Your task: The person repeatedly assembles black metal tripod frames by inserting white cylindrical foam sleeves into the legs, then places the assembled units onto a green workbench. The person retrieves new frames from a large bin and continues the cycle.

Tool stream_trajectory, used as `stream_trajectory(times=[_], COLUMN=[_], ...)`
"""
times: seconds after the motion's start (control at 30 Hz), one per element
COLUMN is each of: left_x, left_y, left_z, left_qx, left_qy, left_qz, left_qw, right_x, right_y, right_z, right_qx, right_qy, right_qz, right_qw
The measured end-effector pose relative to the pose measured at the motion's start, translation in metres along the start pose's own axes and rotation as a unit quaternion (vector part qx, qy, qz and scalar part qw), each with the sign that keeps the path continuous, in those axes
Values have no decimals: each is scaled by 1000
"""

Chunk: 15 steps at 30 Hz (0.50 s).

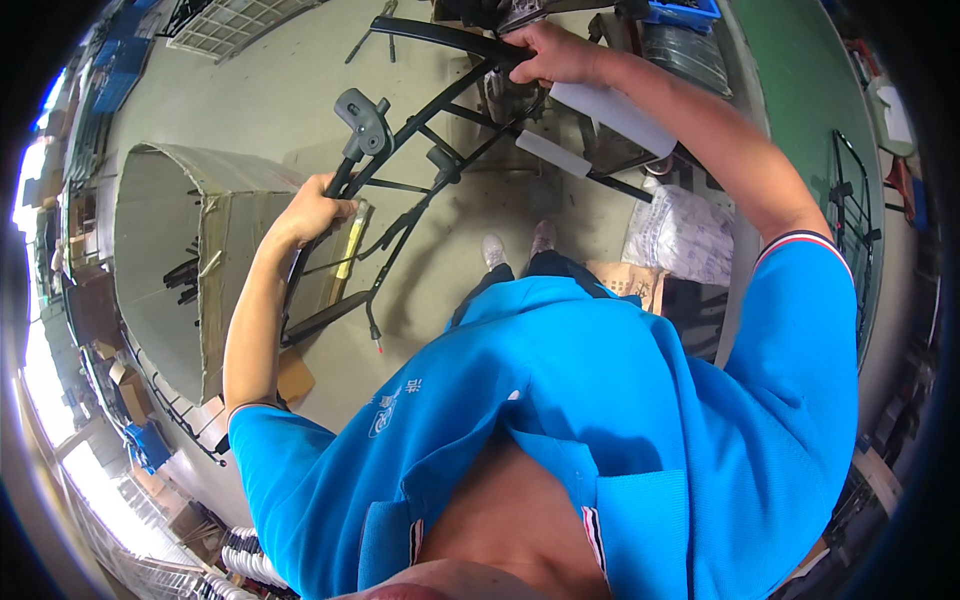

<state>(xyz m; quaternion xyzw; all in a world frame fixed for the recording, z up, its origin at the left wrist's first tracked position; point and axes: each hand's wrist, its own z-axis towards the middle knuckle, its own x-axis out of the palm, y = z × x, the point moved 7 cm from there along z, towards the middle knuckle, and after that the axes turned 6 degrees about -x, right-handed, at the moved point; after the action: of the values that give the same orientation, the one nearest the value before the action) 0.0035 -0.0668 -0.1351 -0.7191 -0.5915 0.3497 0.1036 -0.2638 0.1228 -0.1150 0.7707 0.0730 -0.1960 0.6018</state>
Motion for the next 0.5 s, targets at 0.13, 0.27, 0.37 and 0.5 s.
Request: stream_trajectory(times=[0.13, 0.27, 0.37, 0.5], left_x=[6, 3, 8, 14], left_y=[6, 11, 0, -12], left_z=[0, 1, -8, -20], left_qx=[-11, -18, -13, -29], left_qy=[-21, -10, -3, -16], left_qz=[-6, -3, -20, -50], left_qw=[1000, 1000, 1000, 998], right_x=[0, 1, -6, -9], right_y=[-2, 2, -6, -3], right_z=[5, 7, 9, 18], right_qx=[-15, -10, -2, -108], right_qy=[-5, -9, -1, -38], right_qz=[-3, -37, -18, -131], right_qw=[1000, 999, 1000, 985])
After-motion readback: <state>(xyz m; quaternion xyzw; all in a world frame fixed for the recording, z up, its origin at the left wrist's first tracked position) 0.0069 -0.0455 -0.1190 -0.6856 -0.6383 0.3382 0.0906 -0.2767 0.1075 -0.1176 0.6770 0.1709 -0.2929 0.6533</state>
